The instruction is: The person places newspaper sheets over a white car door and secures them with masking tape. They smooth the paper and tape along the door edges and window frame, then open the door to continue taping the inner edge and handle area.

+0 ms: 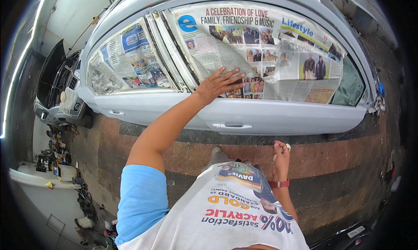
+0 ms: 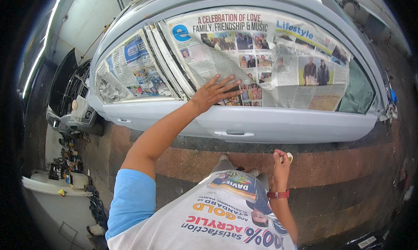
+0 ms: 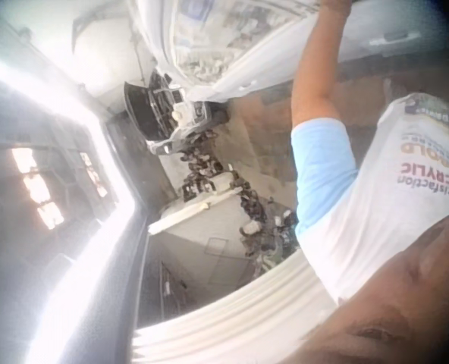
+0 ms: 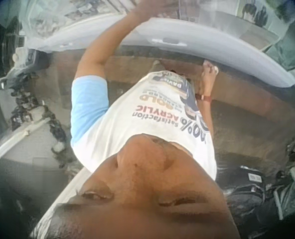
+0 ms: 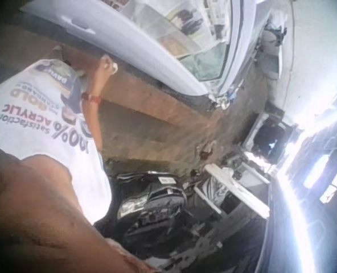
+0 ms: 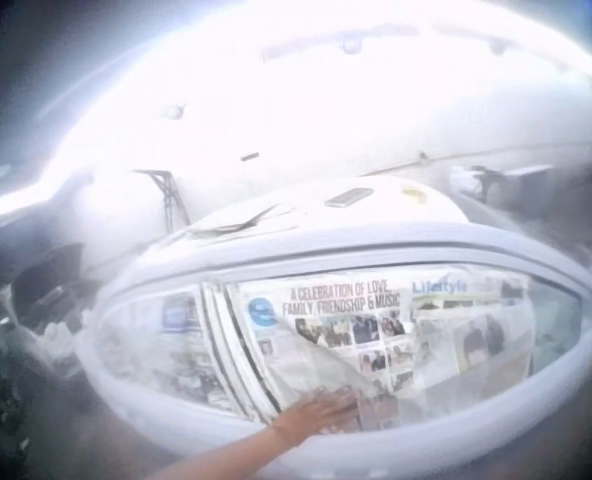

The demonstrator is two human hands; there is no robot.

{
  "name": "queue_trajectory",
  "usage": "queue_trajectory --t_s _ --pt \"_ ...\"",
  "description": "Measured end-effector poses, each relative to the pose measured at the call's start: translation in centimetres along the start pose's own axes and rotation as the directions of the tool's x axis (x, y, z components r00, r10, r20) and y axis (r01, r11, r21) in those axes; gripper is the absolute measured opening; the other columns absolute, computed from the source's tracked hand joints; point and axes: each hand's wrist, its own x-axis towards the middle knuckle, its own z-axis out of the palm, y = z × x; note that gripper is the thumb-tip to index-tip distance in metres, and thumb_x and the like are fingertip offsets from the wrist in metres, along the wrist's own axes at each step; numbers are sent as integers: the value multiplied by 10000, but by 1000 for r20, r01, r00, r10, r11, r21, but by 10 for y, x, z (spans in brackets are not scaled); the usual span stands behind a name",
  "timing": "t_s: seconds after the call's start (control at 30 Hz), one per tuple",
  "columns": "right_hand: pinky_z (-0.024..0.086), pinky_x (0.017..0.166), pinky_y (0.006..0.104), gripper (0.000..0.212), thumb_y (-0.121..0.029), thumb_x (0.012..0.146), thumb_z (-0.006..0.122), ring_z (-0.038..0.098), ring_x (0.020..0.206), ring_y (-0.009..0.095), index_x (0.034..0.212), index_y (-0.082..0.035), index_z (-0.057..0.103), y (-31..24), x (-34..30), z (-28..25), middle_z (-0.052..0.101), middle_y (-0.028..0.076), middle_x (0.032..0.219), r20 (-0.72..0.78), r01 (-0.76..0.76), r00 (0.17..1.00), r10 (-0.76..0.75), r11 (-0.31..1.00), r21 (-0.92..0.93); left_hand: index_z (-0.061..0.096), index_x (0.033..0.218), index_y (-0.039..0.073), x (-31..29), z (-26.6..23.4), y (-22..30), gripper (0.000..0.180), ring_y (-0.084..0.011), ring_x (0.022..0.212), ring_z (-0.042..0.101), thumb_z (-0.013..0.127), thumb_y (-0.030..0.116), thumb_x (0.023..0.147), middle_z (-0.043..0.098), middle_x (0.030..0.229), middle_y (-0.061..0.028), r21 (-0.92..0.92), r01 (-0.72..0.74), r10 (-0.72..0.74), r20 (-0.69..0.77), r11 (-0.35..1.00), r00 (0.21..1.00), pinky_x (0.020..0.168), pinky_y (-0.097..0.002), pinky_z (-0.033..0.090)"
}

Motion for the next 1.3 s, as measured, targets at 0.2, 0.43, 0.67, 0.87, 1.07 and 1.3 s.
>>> queue_trajectory --t_s 0.2,0.43,0.67,0.87,1.07,1.3 --pt "462 762 254 200 -230 1099 795 561 845 64 1218 -71 775 10 5 -14 649 -53 982 -28 6 1000 -8 998 -65 -51 1829 458 5 -8 -1 1157 -178 1776 75 744 155 1045 1 1938 99 -115 -32 45 110 993 993 1456 -530 127" --pt "482 789 259 193 -204 1088 808 577 866 68 1215 -64 771 15 6 -23 689 -43 1037 -37 45 998 -47 998 -47 177 1831 411 -19 -14 0 996 -210 1776 103 756 201 1049 107 1935 53 -180 88 -103 -71 980 992 1441 -565 121" --pt "424 730 255 165 -196 1099 786 522 821 57 1204 -70 772 5 -3 -46 622 -62 951 -66 -17 998 17 1000 -1 469 1748 255 -50 -62 -129 850 -341 1719 306 800 517 1011 389 1839 -65 -577 387 -606 -248 719 756 1395 -626 122" --pt "431 711 259 157 -204 1096 798 524 792 64 1182 -77 768 0 4 -30 627 -50 930 -38 -8 999 8 1000 16 519 1699 122 -35 -16 -199 753 -334 1653 398 720 498 1079 475 1771 -83 -428 704 -823 -260 567 504 1374 -637 167" --pt "466 768 264 166 -215 1099 795 559 856 76 1181 -74 768 6 11 2 661 -35 988 -24 -26 999 26 1000 -7 533 1688 117 -24 -17 -188 656 -361 1632 363 682 407 1118 557 1620 -107 -367 743 -829 -262 560 495 1370 -659 165" --pt "488 870 290 188 -185 1131 724 564 953 101 1271 -59 721 -34 13 71 654 -5 1092 56 125 991 -118 980 -153 562 1660 92 -25 -18 -187 633 -328 1604 398 688 386 1114 570 1608 -106 -376 731 -822 -241 569 515 1375 -671 147"
